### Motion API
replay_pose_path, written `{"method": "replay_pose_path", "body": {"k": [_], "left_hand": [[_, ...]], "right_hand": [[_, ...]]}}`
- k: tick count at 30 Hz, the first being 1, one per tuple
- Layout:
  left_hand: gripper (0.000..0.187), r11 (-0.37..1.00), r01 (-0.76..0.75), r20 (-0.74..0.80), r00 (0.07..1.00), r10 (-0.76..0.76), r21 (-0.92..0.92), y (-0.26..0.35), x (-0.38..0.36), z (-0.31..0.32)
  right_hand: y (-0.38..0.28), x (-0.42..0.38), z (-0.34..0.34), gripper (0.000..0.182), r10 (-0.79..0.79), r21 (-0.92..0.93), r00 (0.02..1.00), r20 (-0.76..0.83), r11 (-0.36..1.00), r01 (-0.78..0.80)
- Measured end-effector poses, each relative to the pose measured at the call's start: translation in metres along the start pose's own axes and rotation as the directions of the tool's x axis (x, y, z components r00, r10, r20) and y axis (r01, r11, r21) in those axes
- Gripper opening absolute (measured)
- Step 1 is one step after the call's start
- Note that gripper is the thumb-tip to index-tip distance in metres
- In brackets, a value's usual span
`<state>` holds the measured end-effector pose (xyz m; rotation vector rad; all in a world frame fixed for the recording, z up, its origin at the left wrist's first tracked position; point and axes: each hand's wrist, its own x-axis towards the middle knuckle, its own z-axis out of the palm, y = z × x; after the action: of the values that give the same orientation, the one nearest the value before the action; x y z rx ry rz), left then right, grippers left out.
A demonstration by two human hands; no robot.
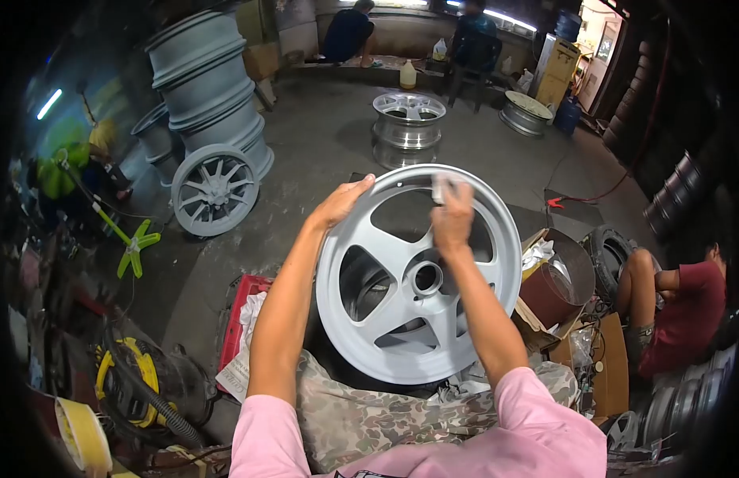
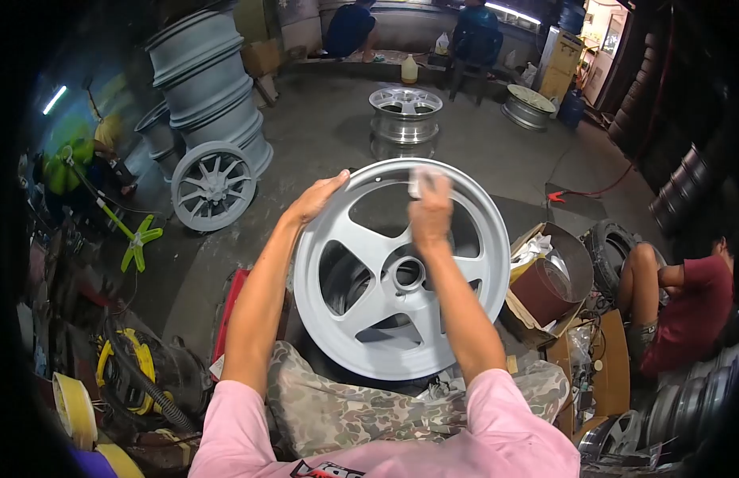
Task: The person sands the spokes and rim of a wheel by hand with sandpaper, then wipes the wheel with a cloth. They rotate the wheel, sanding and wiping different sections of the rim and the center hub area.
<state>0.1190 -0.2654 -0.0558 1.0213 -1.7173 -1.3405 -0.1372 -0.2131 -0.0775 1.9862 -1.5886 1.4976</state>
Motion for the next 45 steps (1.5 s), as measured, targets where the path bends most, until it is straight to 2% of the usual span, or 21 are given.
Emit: {"method": "replay_pose_path", "body": {"k": [2,4,5,6,7,8,9,10,11,14,17,19,24,28,29,30,31,32,34,40,45], "left_hand": [[0.075,0.998,0.042,0.016,0.999,-0.042,-0.042,-0.002,-0.002,0.001],[0.079,0.742,0.262,0.22,0.963,-0.157,-0.618,0.004,-0.008,-0.003],[0.08,0.532,0.436,0.64,0.711,0.291,-0.726,-0.046,0.024,-0.037],[0.08,0.533,0.443,0.65,0.699,0.297,-0.721,-0.042,0.024,-0.026],[0.077,0.85,0.112,0.313,0.948,0.065,-0.515,-0.03,0.014,-0.012],[0.075,0.996,-0.057,-0.169,0.985,0.045,-0.067,-0.018,0.005,-0.001],[0.07,0.991,0.003,0.057,0.998,0.004,-0.13,-0.006,0.0,-0.008],[0.067,0.982,0.071,0.057,0.996,-0.062,-0.175,0.001,-0.008,-0.008],[0.067,0.982,0.069,0.029,0.997,-0.065,-0.173,-0.009,-0.008,-0.013],[0.066,0.986,0.016,-0.036,0.999,-0.022,-0.164,-0.035,-0.002,-0.023],[0.064,0.97,0.008,-0.053,0.998,-0.021,-0.244,-0.033,-0.007,-0.024],[0.062,0.947,0.047,-0.034,0.998,-0.061,-0.317,-0.033,-0.011,-0.022],[0.06,0.946,0.065,-0.016,0.997,-0.074,-0.319,-0.027,-0.027,-0.016],[0.06,0.971,-0.004,-0.099,0.995,-0.021,-0.24,-0.028,-0.025,-0.015],[0.06,0.972,0.008,-0.12,0.992,-0.037,-0.234,-0.042,-0.021,-0.027],[0.059,0.975,0.027,-0.129,0.99,-0.057,-0.222,-0.051,-0.012,-0.029],[0.061,0.965,0.056,-0.116,0.989,-0.088,-0.255,-0.038,-0.018,-0.023],[0.061,0.966,0.063,-0.107,0.99,-0.092,-0.249,-0.03,-0.023,-0.02],[0.07,0.992,0.023,-0.165,0.985,-0.043,-0.123,-0.025,-0.026,-0.017],[0.068,0.992,0.035,-0.189,0.98,-0.058,-0.119,-0.023,-0.027,-0.019],[0.064,0.993,0.048,-0.195,0.978,-0.069,-0.111,-0.021,-0.029,-0.016]], "right_hand": [[-0.041,-0.002,0.034,0.047,-0.399,0.088,0.916,-0.045,0.912,0.401],[-0.08,-0.014,0.032,0.04,-0.663,0.318,0.744,0.086,0.726,0.61],[-0.075,-0.009,0.029,0.04,-0.658,0.306,0.747,0.091,0.732,0.608],[-0.067,0.002,0.027,0.039,-0.701,0.257,0.708,0.085,0.702,0.665],[-0.057,0.015,0.026,0.038,-0.74,0.205,0.667,0.085,0.668,0.716],[-0.027,0.025,0.026,0.04,-0.671,0.076,0.729,0.134,0.741,0.667],[0.015,0.03,0.027,0.042,-0.561,-0.095,0.816,0.14,0.813,0.575],[0.047,0.026,0.0,0.046,-0.211,-0.191,0.946,0.247,0.946,0.261],[0.064,0.012,-0.036,0.043,-0.092,-0.2,0.986,0.141,0.972,0.119],[0.131,-0.09,-0.108,0.044,-0.031,-0.443,0.982,0.185,0.889,0.111],[0.077,-0.192,-0.17,0.019,0.095,-0.404,0.916,0.39,0.912,0.078],[0.041,-0.271,-0.175,0.031,0.082,-0.267,0.774,0.628,0.957,0.115],[-0.117,-0.248,-0.084,0.03,-0.008,0.147,0.503,0.864,0.96,-0.237],[-0.147,-0.164,-0.062,0.023,0.002,0.47,0.638,0.77,0.674,-0.569],[-0.117,-0.149,-0.061,0.023,0.065,0.476,0.79,0.61,0.766,-0.431],[-0.073,-0.138,-0.071,0.023,0.112,0.433,0.904,0.412,0.849,-0.302],[-0.039,-0.122,-0.086,0.025,0.287,0.181,0.88,0.378,0.91,-0.374],[0.005,-0.111,-0.09,0.019,0.225,0.184,0.964,0.14,0.951,-0.249],[0.062,-0.08,-0.122,0.035,0.131,-0.173,0.99,-0.056,0.975,-0.139],[0.131,-0.076,-0.103,0.045,0.126,-0.366,0.99,-0.065,0.92,-0.141],[0.115,-0.025,-0.045,0.045,-0.103,-0.383,0.992,-0.07,0.921,0.069]]}}
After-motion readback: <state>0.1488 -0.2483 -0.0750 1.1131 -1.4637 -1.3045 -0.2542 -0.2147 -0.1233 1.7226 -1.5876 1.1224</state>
